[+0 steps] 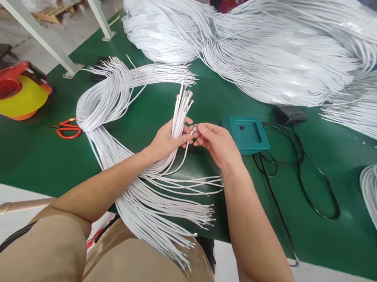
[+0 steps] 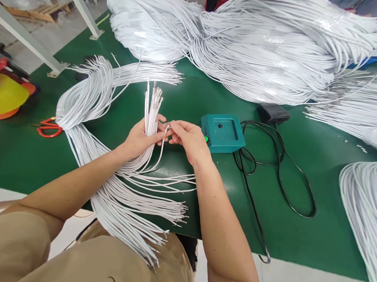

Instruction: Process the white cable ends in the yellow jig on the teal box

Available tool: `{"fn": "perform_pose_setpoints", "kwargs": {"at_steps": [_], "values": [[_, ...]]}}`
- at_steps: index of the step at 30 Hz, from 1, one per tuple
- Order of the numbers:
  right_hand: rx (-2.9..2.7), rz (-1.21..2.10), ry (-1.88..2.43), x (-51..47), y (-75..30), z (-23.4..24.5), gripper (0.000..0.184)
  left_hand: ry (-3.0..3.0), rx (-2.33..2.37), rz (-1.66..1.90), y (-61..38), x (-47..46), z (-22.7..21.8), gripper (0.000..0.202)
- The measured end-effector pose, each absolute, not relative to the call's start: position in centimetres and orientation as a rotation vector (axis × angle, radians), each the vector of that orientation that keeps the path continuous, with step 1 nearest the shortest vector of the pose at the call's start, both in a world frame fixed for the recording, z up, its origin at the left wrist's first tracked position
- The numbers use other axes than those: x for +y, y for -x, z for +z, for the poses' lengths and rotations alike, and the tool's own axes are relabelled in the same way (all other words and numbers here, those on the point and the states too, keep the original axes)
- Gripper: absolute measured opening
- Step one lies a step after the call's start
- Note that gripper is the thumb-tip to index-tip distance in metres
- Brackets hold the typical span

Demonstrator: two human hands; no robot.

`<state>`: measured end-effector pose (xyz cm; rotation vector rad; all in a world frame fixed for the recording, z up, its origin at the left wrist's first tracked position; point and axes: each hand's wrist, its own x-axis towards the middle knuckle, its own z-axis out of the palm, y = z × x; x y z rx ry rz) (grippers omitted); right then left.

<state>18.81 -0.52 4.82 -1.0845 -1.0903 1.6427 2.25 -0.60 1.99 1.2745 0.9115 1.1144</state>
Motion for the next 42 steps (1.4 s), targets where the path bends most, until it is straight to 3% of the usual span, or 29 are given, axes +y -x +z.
{"fn": "perform_pose_setpoints", "kwargs": {"at_steps": [3, 10, 19, 28, 42], "values": [[-1.251, 1.398, 1.173, -0.6, -18.4, 4.7, 0.019, -1.242, 0.890, 1.087, -2.2, -0.6, 2.1, 0.049], [-1.586, 0.905, 1.355, -0.5, -18.0, 3.8, 0.012, -1.096, 0.819, 0.983, -1.6, -0.3, 1.7, 0.041], [-2.358, -0.017, 1.238, -0.5, -18.4, 3.8, 0.032, -0.782, 0.838, 0.891, -1.2, 0.7, 1.7, 0.040], [-2.398, -0.170, 1.615, 1.1, -20.5, 3.3, 0.023, -1.144, 1.083, 0.939, -1.6, 1.6, 0.8, 0.038], [-2.435, -0.130, 1.595, 1.4, -20.7, 3.1, 0.023, -1.387, 1.258, 0.912, -2.0, 1.6, 0.7, 0.035]]}}
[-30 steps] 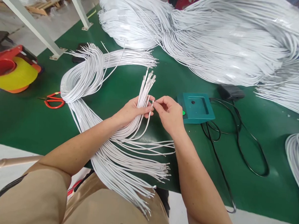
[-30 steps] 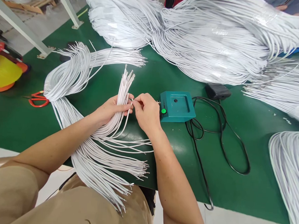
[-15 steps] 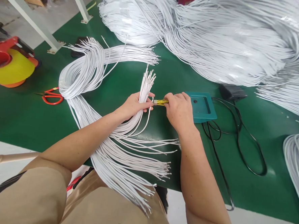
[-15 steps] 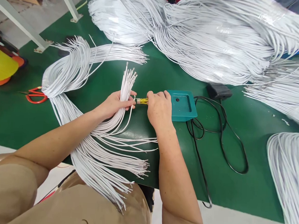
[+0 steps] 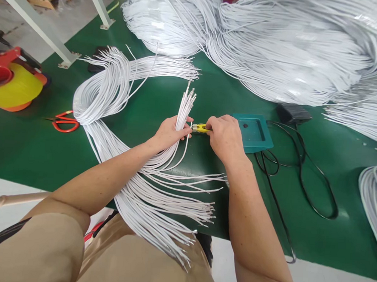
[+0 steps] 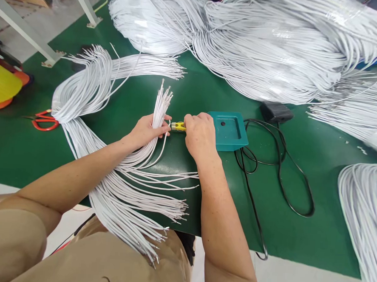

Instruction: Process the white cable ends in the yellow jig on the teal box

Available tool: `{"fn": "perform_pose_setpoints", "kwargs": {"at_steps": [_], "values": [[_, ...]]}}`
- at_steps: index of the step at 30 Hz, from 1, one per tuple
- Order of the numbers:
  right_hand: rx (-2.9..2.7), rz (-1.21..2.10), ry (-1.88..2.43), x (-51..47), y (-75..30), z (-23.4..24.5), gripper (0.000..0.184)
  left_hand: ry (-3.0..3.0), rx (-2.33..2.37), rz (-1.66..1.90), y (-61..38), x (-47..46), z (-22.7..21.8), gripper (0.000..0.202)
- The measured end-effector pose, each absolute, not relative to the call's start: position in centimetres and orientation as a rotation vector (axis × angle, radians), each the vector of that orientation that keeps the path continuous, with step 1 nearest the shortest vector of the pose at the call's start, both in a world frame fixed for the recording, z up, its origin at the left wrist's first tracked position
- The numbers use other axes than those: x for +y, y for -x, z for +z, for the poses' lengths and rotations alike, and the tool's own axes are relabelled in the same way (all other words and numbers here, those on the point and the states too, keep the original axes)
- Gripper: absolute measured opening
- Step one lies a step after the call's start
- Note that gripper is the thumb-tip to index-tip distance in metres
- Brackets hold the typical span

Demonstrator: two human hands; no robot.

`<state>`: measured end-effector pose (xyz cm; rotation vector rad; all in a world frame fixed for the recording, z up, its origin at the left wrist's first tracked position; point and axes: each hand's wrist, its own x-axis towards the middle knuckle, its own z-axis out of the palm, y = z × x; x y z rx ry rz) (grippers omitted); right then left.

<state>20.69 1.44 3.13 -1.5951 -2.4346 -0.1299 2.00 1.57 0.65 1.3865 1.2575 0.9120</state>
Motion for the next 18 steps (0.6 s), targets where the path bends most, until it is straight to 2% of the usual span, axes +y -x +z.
{"fn": "perform_pose_setpoints", "kwargs": {"at_steps": [9, 12, 18], "values": [[-2.382, -0.058, 1.605, 1.5, -20.8, 3.4, 0.024, -1.414, 1.281, 0.901, -2.1, 1.7, -0.5, 0.036], [-2.277, -0.157, 1.677, 1.0, -21.4, 3.5, 0.023, -1.386, 1.293, 0.870, -2.1, 1.7, -0.4, 0.036], [-2.012, -0.322, 1.922, 0.8, -22.9, 2.4, 0.040, -1.275, 1.280, 0.848, -1.9, 1.9, 0.2, 0.035]]}}
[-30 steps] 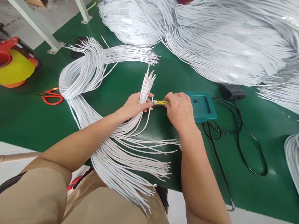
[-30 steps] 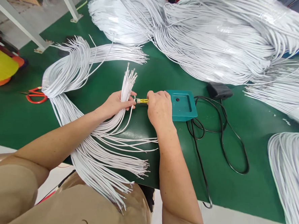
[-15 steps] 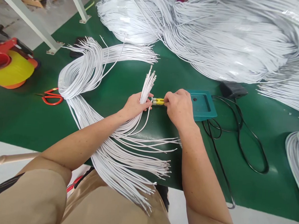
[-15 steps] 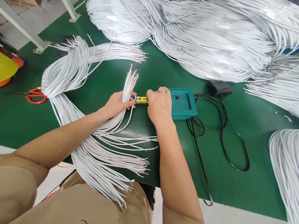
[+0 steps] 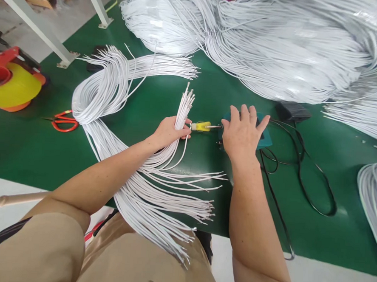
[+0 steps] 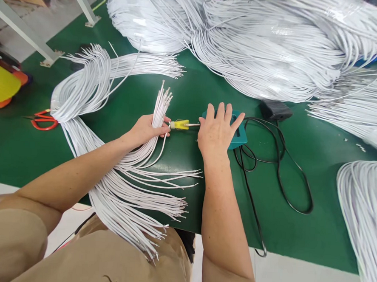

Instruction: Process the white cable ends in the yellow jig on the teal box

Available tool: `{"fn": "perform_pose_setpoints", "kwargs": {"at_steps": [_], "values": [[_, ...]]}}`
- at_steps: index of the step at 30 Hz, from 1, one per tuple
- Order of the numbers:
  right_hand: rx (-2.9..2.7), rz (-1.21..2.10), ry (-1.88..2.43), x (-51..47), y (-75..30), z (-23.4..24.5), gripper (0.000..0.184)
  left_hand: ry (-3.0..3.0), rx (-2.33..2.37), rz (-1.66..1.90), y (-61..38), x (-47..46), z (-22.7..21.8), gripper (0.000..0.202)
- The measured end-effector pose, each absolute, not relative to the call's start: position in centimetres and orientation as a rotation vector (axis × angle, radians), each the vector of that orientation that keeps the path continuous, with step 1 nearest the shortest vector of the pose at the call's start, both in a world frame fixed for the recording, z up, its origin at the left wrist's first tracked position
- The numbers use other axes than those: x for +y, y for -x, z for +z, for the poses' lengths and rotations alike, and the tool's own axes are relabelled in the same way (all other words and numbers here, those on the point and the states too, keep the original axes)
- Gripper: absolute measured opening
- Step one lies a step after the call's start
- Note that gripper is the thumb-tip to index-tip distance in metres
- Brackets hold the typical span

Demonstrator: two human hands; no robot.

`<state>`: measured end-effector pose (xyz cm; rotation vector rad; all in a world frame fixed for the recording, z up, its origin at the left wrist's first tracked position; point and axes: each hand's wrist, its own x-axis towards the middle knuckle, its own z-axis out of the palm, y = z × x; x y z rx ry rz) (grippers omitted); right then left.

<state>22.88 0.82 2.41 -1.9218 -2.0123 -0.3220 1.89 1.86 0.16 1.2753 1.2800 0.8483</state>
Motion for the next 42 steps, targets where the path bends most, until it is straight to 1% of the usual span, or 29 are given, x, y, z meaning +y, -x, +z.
{"fn": "perform_pose_setpoints", "kwargs": {"at_steps": [3, 6, 9, 11, 13, 15, 17, 19, 21, 24, 26, 27, 29, 32, 34, 36, 38, 42], "values": [[-2.024, -0.321, 1.907, 0.9, -23.1, 2.1, 0.041, -1.283, 1.288, 0.864, -1.5, 1.8, 0.4, 0.034], [-1.987, -0.299, 1.850, 0.6, -22.6, 3.0, 0.040, -1.253, 1.248, 0.933, -1.1, 1.7, 0.6, 0.037], [-2.116, -0.069, 1.594, -0.5, -20.8, 4.6, 0.032, -1.204, 1.145, 1.014, -0.9, 1.5, 0.6, 0.040], [-2.342, 0.182, 1.297, -1.5, -19.0, 5.3, 0.030, -1.189, 1.062, 1.062, -0.8, 1.5, 0.5, 0.040], [-2.560, 0.336, 1.066, -2.4, -17.1, 5.4, 0.028, -1.172, 1.006, 1.090, -0.7, 1.4, 0.5, 0.041], [-2.701, 0.352, 1.027, -3.1, -15.7, 5.0, 0.027, -1.141, 0.986, 1.070, -0.5, 1.4, 0.5, 0.043], [-2.753, 0.405, 1.154, -3.5, -15.1, 4.6, 0.027, -1.096, 0.973, 1.016, -0.3, 1.5, 0.6, 0.044], [-2.714, 0.627, 1.307, -3.5, -15.3, 4.7, 0.024, -1.057, 0.962, 0.935, -0.2, 1.5, 0.7, 0.044], [-2.582, 1.009, 1.378, -3.4, -16.1, 5.3, 0.024, -1.061, 0.977, 0.852, 0.0, 1.6, 0.8, 0.044], [-2.344, 1.558, 1.327, -3.0, -17.7, 6.3, 0.028, -1.124, 1.017, 0.783, 0.1, 1.6, 0.9, 0.044], [-2.251, 1.782, 1.300, -2.8, -18.4, 6.6, 0.025, -1.150, 1.042, 0.780, 0.1, 1.6, 0.9, 0.047], [-2.224, 1.836, 1.287, -2.7, -18.6, 6.7, 0.023, -1.150, 1.049, 0.784, 0.1, 1.5, 0.9, 0.049], [-2.135, 1.796, 1.304, -2.4, -18.7, 6.6, 0.021, -1.132, 1.050, 0.811, -0.1, 1.3, 0.9, 0.053], [-1.834, 1.393, 1.484, -1.6, -18.5, 6.2, 0.023, -1.116, 1.038, 0.870, -0.4, 0.9, 1.1, 0.052], [-1.617, 1.191, 1.559, -1.0, -18.3, 5.7, 0.018, -1.167, 1.051, 0.878, -0.7, 0.7, 1.4, 0.047], [-1.505, 1.158, 1.527, -0.6, -18.1, 5.0, 0.022, -1.259, 1.072, 0.847, -0.9, 0.4, 1.6, 0.042], [-1.460, 1.198, 1.438, -0.3, -18.0, 4.4, 0.024, -1.323, 1.108, 0.836, -1.1, 0.3, 1.8, 0.039], [-1.368, 1.272, 1.309, -0.3, -17.9, 3.8, 0.017, -1.294, 1.150, 0.911, -1.2, 0.0, 1.9, 0.036]]}}
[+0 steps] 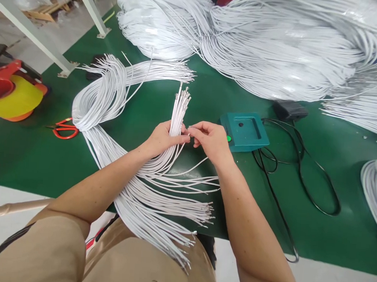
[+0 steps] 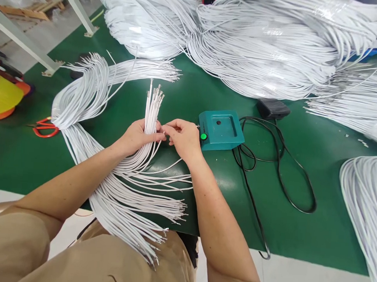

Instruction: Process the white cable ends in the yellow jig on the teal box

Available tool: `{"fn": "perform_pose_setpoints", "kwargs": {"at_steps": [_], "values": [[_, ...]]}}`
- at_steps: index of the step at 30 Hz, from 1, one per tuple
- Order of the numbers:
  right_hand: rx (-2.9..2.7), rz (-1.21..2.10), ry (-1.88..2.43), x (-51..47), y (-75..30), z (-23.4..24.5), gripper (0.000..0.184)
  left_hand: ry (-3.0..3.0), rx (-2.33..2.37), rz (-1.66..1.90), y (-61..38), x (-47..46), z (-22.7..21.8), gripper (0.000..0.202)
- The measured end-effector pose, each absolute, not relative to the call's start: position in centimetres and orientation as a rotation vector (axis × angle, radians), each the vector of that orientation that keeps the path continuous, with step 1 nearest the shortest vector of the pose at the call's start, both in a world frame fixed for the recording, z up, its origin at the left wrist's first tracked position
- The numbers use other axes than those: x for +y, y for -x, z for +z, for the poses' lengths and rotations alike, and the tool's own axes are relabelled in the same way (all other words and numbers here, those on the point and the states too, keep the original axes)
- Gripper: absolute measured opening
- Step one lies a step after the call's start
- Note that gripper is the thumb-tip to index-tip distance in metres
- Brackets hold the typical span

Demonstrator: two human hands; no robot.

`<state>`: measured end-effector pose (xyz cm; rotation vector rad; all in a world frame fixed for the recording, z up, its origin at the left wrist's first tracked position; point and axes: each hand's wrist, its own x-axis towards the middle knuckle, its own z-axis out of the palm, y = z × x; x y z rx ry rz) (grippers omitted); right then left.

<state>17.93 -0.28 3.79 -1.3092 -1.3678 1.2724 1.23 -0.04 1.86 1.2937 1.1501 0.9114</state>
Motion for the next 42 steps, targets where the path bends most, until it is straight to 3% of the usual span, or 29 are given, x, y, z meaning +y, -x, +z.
{"fn": "perform_pose_setpoints", "kwargs": {"at_steps": [8, 15, 19, 27, 35, 38, 42], "values": [[-1.069, 1.575, 1.163, -0.4, -18.0, 4.2, 0.011, -1.127, 1.026, 1.024, -2.0, -0.6, 2.4, 0.036], [-1.048, 1.684, 1.120, -0.2, -18.2, 4.2, 0.038, -1.215, 0.979, 0.997, -2.3, -1.1, 2.4, 0.031], [-1.085, 1.749, 1.081, -0.3, -18.3, 4.3, 0.043, -1.233, 0.933, 1.008, -2.4, -1.3, 2.2, 0.030], [-0.960, 1.907, 0.940, -0.3, -18.9, 4.2, 0.032, -1.200, 0.954, 1.073, -2.2, -1.1, 2.4, 0.033], [-1.137, 1.496, 1.154, -0.8, -18.1, 4.5, 0.022, -1.264, 0.907, 1.046, -1.8, -0.7, 2.2, 0.054], [-1.299, 1.303, 1.251, -0.9, -17.8, 4.5, 0.013, -1.262, 0.897, 1.008, -1.7, -0.8, 2.2, 0.054], [-1.602, 0.869, 1.376, -0.9, -17.6, 3.9, 0.016, -1.157, 0.867, 0.962, -1.5, -0.6, 2.0, 0.048]]}}
